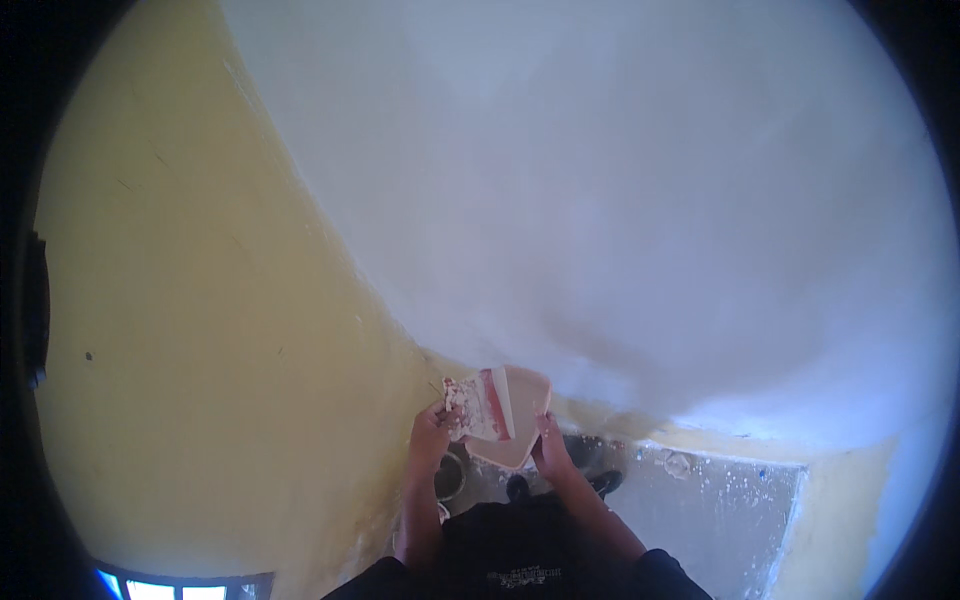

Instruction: The person applies white plaster to a yellow wall using a putty knife and a plastic container, smoothing the material across the surface in multiple strokes.

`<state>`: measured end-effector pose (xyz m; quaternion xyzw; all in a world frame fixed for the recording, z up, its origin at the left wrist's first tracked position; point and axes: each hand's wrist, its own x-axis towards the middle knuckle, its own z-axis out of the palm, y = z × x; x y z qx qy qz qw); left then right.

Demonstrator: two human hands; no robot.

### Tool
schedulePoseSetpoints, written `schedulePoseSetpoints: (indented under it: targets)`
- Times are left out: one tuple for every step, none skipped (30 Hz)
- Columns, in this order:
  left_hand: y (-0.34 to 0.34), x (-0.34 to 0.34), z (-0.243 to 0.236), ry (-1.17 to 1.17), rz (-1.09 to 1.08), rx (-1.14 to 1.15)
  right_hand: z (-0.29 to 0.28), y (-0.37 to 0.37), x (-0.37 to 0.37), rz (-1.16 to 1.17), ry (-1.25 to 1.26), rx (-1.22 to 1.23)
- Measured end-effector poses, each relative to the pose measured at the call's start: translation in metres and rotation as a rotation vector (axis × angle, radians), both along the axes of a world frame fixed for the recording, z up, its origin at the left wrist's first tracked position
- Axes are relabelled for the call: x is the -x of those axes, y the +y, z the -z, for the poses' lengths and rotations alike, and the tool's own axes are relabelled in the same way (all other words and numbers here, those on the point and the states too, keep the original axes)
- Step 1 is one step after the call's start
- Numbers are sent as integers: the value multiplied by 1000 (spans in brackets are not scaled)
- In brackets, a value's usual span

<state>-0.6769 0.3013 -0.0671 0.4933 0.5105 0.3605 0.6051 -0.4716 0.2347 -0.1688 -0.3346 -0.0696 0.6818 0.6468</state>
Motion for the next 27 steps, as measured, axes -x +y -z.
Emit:
schedulePoseSetpoints:
  targets:
    - [2, -1, -12, -60, -1, 41, -2, 1, 2, -1, 0, 1]
    - [1, -1, -17, -120, -3, 84, -3, 1, 5, 17, -18, -22]
    - [-1, 0, -13, -120, -3, 88, -5, 0, 7, 36, -36, -43]
    - [0, 3, -11, -151, 20, 80, -11, 0, 10, 32, -34, -45]
    - [0, 6, -10, -181, 44, 73, -17, -1, 12, 13, -27, -40]
    - [0, 8, -7, -179, 41, 75, -22, -2, 14, -5, -19, -33]
    - [1, 7, -9, -222, 46, 100, -23, -2, 13, -2, -20, -33]
    - [1, 5, -10, -266, 53, 128, -24, -3, 13, 6, -30, -24]
    - [1, 5, -11, -266, 57, 131, -24, -3, 12, 14, -40, -14]
    - [2, 3, -15, -366, 60, 191, -21, -5, 10, 21, -43, -27]
    - [6, 5, -20, -465, 55, 239, -15, -5, 11, 24, -42, -21]
    - [14, 9, -24, -467, 57, 216, -10, -5, 12, 27, -42, -14]
    - [24, 16, -31, -494, 20, 139, -9, -5, 15, 19, -41, -40]
    - [38, 16, -49, -525, -7, 68, -10, -3, 17, 33, -61, -18]
    - [57, 14, -70, -488, -50, -51, -11, 1, 17, 48, -80, 5]
    - [71, 4, -113, -456, -93, -161, -20, 0, 15, 14, -87, 15]
    - [88, -7, -142, -293, -119, -441, -19, -2, 9, 31, -97, 7]
    - [102, -11, -176, -113, -165, -727, -17, -3, 10, 25, -80, -5]
    - [106, -19, -217, 81, -242, -871, -15, -2, 8, 21, -68, -15]
    - [111, -30, -254, 280, -319, -1006, -12, 0, 7, 23, -76, -26]
    - [120, -41, -280, 287, -370, -1149, -10, 2, 9, 26, -79, -21]
    - [144, -55, -298, 312, -501, -1473, -7, 4, 11, 24, -80, -12]
    - [170, -71, -310, 336, -630, -1796, -4, 5, 14, 16, -80, -19]
    - [192, -87, -315, 467, -630, -1784, -1, 5, 15, 21, -83, -36]
    - [208, -105, -311, 589, -625, -1763, 3, 4, 13, 34, -91, -47]
    - [218, -121, -300, 730, -623, -1812, 9, 4, 14, 29, -91, -49]
    - [226, -136, -288, 873, -618, -1855, 14, 5, 14, 51, -89, -38]
